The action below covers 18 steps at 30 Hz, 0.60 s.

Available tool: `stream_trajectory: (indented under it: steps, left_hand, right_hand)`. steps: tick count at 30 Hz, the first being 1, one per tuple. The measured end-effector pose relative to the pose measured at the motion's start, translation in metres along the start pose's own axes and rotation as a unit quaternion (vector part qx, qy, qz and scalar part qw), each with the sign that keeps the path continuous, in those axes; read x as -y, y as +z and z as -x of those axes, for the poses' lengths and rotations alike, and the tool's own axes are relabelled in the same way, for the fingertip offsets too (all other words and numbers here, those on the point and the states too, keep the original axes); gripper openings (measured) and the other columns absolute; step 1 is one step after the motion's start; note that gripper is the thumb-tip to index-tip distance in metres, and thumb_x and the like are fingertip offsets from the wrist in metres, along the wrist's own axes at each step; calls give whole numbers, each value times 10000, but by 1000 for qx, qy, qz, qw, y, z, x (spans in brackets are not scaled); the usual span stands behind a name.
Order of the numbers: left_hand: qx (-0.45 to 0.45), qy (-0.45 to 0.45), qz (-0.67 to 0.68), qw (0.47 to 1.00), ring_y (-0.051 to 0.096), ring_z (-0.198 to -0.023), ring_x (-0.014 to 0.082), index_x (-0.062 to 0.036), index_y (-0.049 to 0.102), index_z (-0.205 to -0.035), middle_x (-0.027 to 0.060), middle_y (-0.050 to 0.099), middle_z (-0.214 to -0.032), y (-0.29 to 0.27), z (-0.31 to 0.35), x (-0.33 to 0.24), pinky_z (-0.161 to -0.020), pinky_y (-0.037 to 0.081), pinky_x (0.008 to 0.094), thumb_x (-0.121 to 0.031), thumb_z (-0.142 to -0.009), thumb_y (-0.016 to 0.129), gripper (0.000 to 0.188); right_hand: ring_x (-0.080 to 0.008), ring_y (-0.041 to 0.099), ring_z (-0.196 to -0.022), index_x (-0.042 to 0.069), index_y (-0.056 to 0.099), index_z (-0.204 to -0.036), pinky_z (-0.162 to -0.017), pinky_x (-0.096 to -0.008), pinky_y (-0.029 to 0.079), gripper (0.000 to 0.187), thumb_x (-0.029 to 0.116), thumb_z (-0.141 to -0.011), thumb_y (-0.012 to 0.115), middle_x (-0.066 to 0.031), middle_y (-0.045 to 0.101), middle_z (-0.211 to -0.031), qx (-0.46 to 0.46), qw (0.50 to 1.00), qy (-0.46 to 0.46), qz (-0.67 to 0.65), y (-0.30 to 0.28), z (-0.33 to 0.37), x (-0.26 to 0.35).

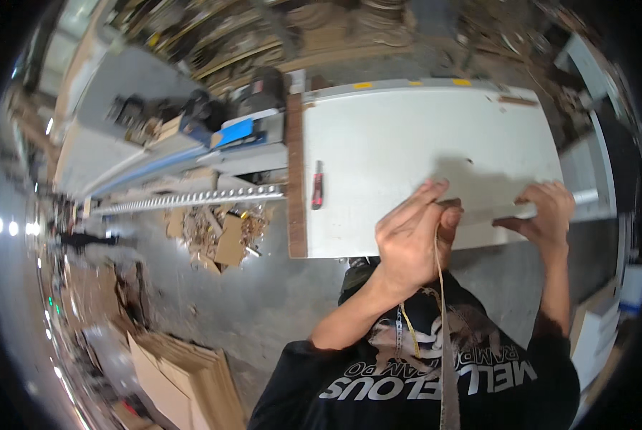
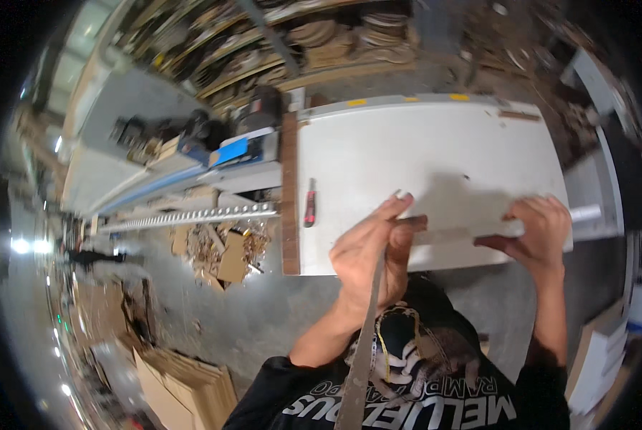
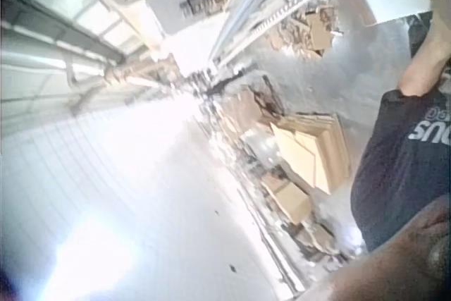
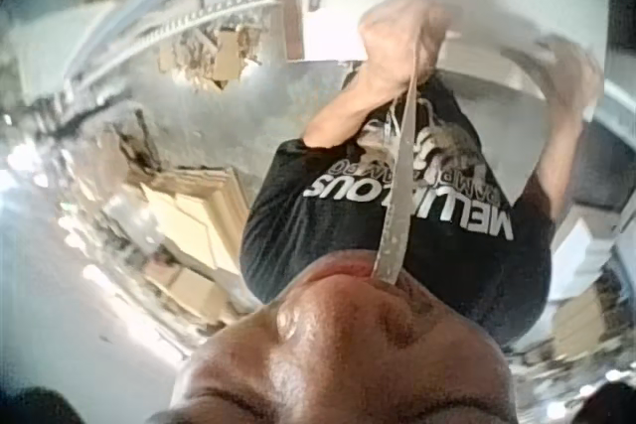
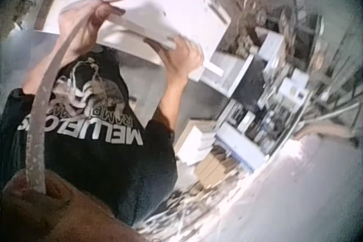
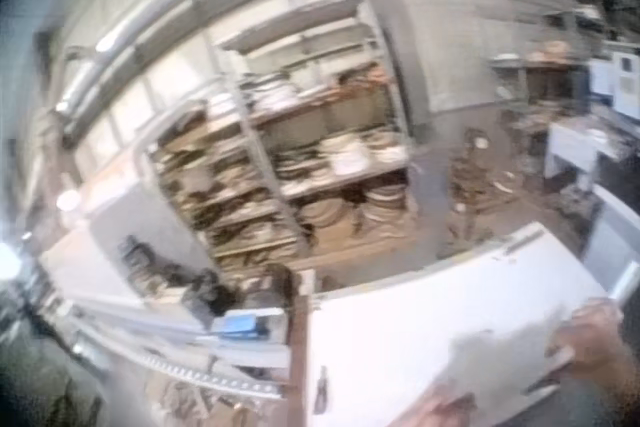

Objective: Trimming the edges of wooden furniture panels using a utility knife.

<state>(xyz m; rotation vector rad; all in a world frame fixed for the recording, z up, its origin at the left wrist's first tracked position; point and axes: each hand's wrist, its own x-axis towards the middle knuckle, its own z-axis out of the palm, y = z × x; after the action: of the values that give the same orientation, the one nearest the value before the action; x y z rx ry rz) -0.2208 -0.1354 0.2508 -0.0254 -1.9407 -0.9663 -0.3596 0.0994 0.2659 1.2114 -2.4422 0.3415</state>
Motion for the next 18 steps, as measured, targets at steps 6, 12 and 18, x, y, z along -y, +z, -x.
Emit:
stream_trajectory:
  steps: [6, 12, 18]
  left_hand:
    - [-55, -25, -28, 998, 747, -784, 304, 40, 666, -920, 153, 685, -738, -80, 0, 22, -894, 649, 479, -127, -1020, 657, 195]
    - [-513, -23, -216, 830, 623, -528, 145, 14, 614, -971, 82, 643, -646, -295, -45, -5, -581, 565, 260, -535, -1142, 366, 626]
    - [-385, -21, -342, 857, 606, -630, 127, 7, 596, -1007, 86, 621, -728, -316, 5, 44, -619, 467, 243, -408, -1168, 374, 497]
  right_hand:
    - [-275, 621, -656, 131, 619, -677, -656, -392, 435, 561, 487, -447, 986, -38, 610, -652, -5, 1000, -13, -5, 21, -12, 9]
    - [-424, 630, -868, -25, 688, -996, -808, -518, 493, 613, 357, -619, 986, -187, 679, -889, -10, 994, 72, 80, 22, 86, -161]
    - [-430, 540, -818, -18, 543, -914, -740, -503, 420, 676, 510, -712, 914, -193, 525, -829, 38, 997, 31, 61, 38, 55, -147]
